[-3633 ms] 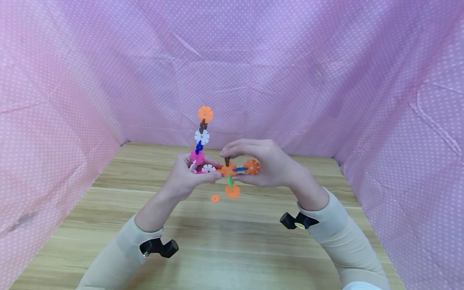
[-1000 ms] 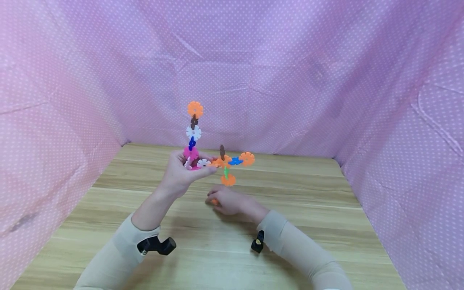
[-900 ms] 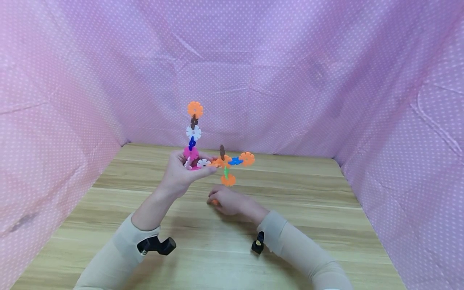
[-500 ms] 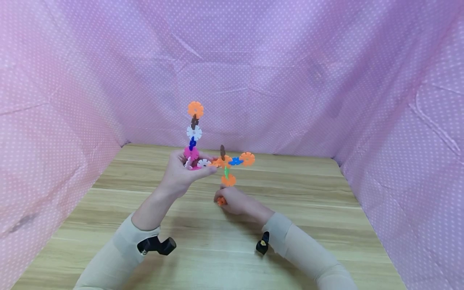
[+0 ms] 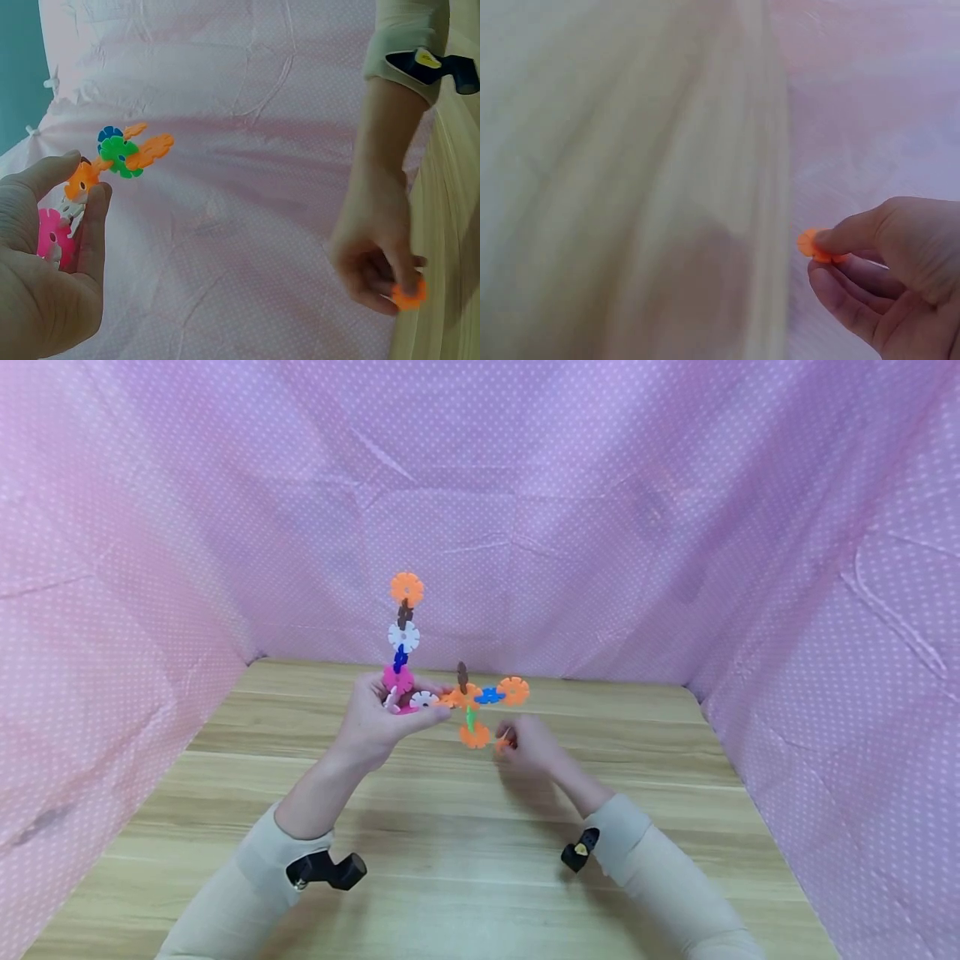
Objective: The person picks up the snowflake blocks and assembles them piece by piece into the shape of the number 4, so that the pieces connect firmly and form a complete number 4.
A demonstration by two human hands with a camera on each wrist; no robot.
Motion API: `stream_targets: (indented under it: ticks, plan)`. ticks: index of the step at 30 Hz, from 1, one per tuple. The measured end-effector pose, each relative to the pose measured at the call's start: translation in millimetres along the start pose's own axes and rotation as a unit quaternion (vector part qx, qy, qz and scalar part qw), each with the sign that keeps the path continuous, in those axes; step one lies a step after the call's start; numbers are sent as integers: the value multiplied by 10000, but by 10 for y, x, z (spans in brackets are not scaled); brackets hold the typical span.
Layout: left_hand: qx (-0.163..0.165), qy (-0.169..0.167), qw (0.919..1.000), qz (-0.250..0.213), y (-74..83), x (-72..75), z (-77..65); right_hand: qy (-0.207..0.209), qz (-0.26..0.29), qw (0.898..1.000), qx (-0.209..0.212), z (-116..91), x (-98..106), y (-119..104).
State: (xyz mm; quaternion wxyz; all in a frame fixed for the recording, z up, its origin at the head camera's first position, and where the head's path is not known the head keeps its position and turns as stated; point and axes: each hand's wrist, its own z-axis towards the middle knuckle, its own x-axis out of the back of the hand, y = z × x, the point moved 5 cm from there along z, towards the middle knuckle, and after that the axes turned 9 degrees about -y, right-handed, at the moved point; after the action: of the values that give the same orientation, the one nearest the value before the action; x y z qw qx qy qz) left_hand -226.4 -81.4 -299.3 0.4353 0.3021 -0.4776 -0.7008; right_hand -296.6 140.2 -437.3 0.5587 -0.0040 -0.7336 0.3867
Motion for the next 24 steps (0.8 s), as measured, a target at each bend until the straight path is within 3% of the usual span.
stream_targets:
  ticks: [8, 12, 17, 24]
  plan:
    - [-124, -96, 9999, 36, -13, -24, 18, 1266, -159, 9912, -339, -218, 889, -10]
    - [-176, -126, 9998, -6, -18, -35, 25, 1637, 500, 9840, -485, -359, 1299, -141]
    - [-173, -158, 9997, -71, -34, -43, 34, 1972, 1468, 9693, -32, -478, 1613, -411]
    - [-123, -176, 9997, -97, -52, -68, 43, 2124, 2277, 9448, 1023, -540, 1673, -932]
